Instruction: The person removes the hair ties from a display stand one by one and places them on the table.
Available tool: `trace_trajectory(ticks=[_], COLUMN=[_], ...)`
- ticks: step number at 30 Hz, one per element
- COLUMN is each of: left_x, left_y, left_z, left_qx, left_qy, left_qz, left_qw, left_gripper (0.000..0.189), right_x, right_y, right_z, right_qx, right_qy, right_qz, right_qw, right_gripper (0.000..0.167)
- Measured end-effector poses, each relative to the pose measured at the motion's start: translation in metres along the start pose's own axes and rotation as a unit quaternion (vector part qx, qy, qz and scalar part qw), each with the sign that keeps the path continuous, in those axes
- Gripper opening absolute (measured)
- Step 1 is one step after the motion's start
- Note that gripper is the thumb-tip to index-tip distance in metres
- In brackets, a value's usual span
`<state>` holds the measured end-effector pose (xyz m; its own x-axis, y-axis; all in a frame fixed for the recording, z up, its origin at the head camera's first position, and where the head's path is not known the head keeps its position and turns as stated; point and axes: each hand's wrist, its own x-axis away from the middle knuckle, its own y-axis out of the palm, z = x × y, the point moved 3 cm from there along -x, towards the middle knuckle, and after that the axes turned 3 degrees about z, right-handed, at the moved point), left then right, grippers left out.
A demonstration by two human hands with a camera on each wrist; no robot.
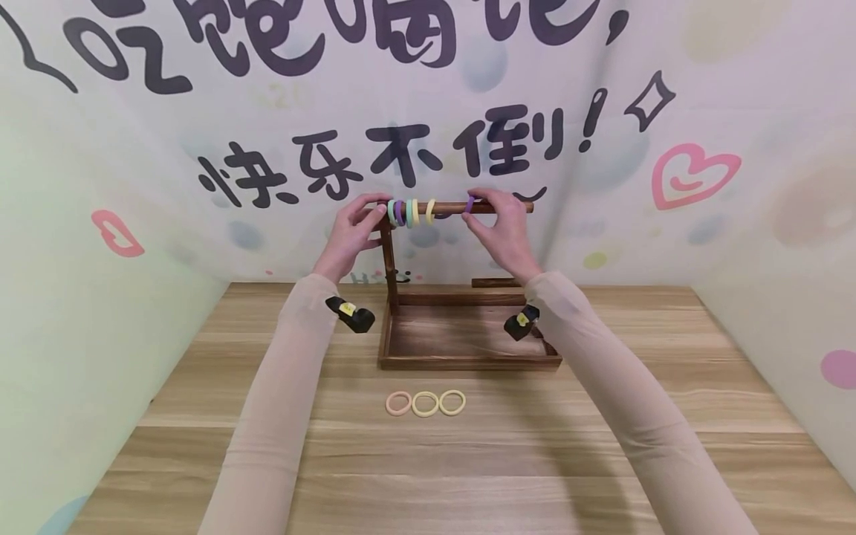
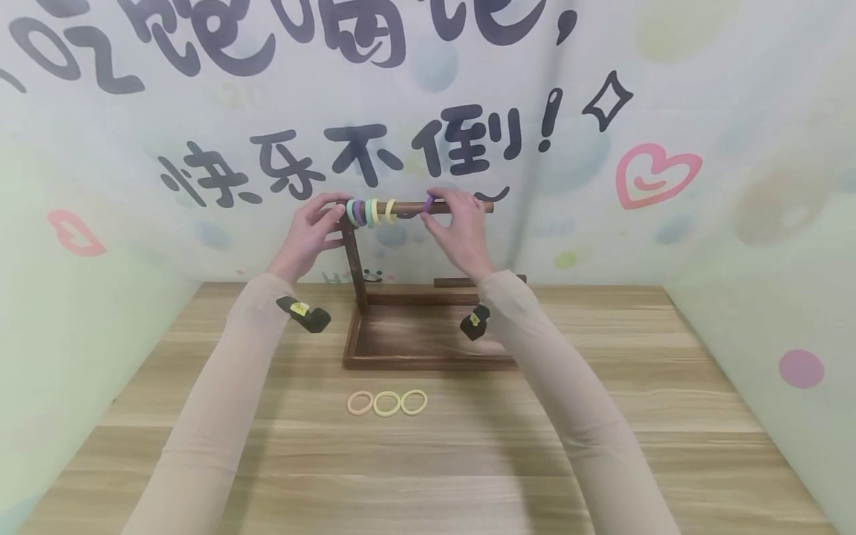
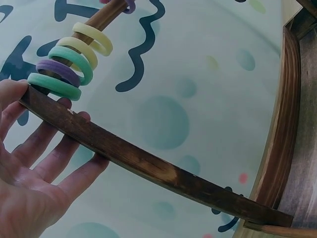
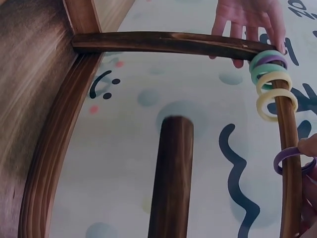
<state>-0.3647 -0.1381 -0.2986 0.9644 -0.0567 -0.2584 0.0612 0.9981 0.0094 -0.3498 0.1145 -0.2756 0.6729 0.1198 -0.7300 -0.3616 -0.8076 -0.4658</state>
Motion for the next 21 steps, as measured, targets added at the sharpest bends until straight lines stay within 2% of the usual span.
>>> trace_trajectory(ticks=[6,12,21], left_x=[0.001,0.0,0.0], left_y=[0.0,0.0,0.0], left_z=[0.0,0.0,0.0], left_qx=[0.003,0.0,-0.005], left_qy=[-0.001,-0.005,-0.003], left_qz=[-0.001,0.003,0.001], left_qw=[1.0,1.0,1.0], left_gripper=[0.024,0.024,0.025], right_x=[0.0,0.0,0.002], right_y=[-0.008,-0.016,-0.03], right_z=[0.005,0.011,0.018], right_qx=[-0.035,-0.036,-0.074], right_qy=[-0.006,-0.007,0.027], right_qz=[0.006,0.011,-0.008], right_qw=[0.9993,0.9993,0.9969], right_gripper=[0.034,0.033,0.033])
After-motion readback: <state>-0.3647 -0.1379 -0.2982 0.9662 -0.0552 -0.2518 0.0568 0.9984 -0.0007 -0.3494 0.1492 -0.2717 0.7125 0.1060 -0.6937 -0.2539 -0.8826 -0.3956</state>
